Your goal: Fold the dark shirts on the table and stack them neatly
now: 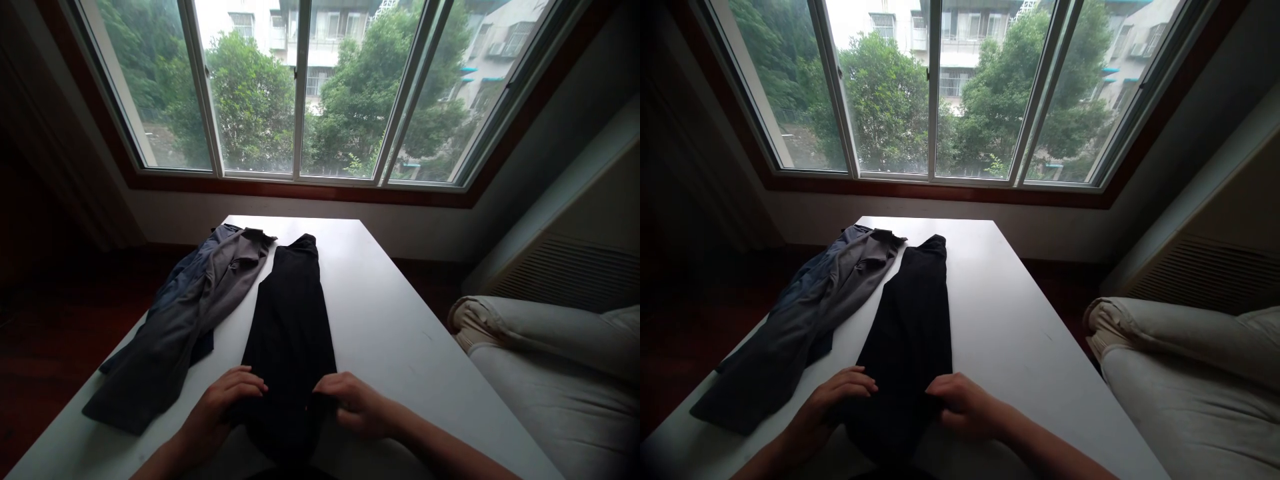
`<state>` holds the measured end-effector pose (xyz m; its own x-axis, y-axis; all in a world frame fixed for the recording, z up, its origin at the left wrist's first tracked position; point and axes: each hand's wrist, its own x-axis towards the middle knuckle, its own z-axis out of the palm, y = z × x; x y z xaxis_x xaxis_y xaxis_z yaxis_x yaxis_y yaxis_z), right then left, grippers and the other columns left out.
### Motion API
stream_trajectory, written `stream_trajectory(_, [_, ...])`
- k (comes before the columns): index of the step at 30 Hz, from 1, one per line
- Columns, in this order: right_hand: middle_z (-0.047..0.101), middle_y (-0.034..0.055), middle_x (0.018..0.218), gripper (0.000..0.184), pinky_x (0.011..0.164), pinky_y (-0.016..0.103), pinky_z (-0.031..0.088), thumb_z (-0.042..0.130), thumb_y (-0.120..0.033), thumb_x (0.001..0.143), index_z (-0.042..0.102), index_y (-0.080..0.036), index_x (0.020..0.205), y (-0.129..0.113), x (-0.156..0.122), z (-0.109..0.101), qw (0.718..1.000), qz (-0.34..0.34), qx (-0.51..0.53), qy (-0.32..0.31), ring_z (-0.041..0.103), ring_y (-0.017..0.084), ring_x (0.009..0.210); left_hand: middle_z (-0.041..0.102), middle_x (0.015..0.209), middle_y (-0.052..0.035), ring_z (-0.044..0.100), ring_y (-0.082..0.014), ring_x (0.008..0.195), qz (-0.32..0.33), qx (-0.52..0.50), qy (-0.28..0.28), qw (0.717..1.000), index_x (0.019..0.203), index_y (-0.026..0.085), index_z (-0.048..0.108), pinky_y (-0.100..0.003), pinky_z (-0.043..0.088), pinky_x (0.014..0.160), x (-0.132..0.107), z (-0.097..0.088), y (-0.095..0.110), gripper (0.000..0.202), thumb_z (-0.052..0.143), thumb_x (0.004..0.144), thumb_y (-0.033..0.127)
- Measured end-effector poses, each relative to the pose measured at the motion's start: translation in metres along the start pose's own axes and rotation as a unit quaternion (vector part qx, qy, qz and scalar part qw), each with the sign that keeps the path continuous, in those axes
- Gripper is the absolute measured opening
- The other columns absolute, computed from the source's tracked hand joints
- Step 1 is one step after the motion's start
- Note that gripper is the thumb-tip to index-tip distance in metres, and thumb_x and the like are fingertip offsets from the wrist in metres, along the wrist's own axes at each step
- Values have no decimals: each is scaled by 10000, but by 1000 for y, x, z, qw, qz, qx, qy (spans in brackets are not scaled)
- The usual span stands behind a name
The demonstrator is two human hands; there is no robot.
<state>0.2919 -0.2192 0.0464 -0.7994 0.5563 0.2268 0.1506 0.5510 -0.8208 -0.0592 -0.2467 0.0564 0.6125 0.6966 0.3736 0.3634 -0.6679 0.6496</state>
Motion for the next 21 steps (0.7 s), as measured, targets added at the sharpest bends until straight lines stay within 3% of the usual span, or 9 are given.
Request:
stream_trajectory(1, [709, 84, 1012, 148, 854, 312, 525, 560, -203, 908, 677, -178, 997, -1, 0, 1, 1000, -7, -16, -11, 664, 202, 946, 741, 1236, -28, 685, -197, 1180, 1, 8, -21, 1000, 1225, 275, 665, -402, 420, 1200, 1, -2, 1, 468, 471, 870, 40])
stream_trajectory(3, [707, 82, 1145, 284, 943, 332, 515, 576, -102, 806, 666, -193, 1059, -4, 0, 3, 998, -15, -48, -30, 655, 209, 1085, 732, 1279, -18, 686, -195, 1189, -14, 32, -63, 997, 1330, 300, 638, -420, 385, 1229, 2, -5, 4, 577, 482, 852, 18])
stream_trajectory(7, [647, 81, 1257, 348, 988, 343, 493, 691, -131, 707, 625, -200, 1041, -3, 1, 9, 990, -15, -125, -56, 586, 223, 1162, 682, 1383, 38, 639, -199, 1278, -60, 67, -144, 986, 1414, 389, 609, -432, 361, 1251, 2, -16, 10, 800, 503, 752, -46])
stream_trajectory(10, [638, 76, 1206, 350, 934, 338, 493, 749, -212, 743, 638, -212, 1075, 5, 2, 16, 975, -24, -211, -65, 563, 221, 1082, 647, 1433, 61, 585, -206, 1352, -66, 60, -176, 980, 1403, 431, 622, -439, 339, 1262, -3, -24, 12, 778, 535, 783, -30])
stream_trajectory(13, [664, 72, 1113, 192, 902, 339, 484, 656, -239, 880, 671, -225, 1071, 13, 3, 22, 960, -52, -269, -52, 563, 201, 988, 625, 1458, 63, 542, -208, 1400, -62, 55, -181, 980, 1414, 449, 609, -477, 298, 1275, -7, -30, 14, 757, 538, 817, -12])
stream_trajectory(16, [700, 92, 1135, 226, 929, 351, 499, 551, -303, 975, 694, -220, 1129, 9, 3, 18, 972, -73, -222, -26, 611, 204, 1018, 628, 1456, 55, 544, -214, 1402, -56, 48, -175, 982, 1413, 458, 607, -509, 294, 1269, -10, -33, 15, 753, 528, 823, -5])
stream_trajectory(18, [690, 118, 1264, 356, 1032, 404, 487, 565, -359, 956, 672, -211, 1262, -5, 4, 10, 983, -69, -167, -24, 611, 242, 1182, 635, 1450, 36, 543, -221, 1404, -50, 33, -164, 985, 1413, 445, 610, -528, 286, 1267, -11, -36, 16, 726, 519, 842, 6])
stream_trajectory(21, [648, 117, 1390, 487, 1209, 532, 330, 595, -345, 911, 628, -227, 1382, -34, 6, -2, 993, -31, -104, -41, 530, 285, 1371, 621, 1469, 6, 509, -220, 1434, -47, 5, -154, 987, 1434, 414, 597, -541, 250, 1275, -12, -44, 21, 670, 480, 902, 23])
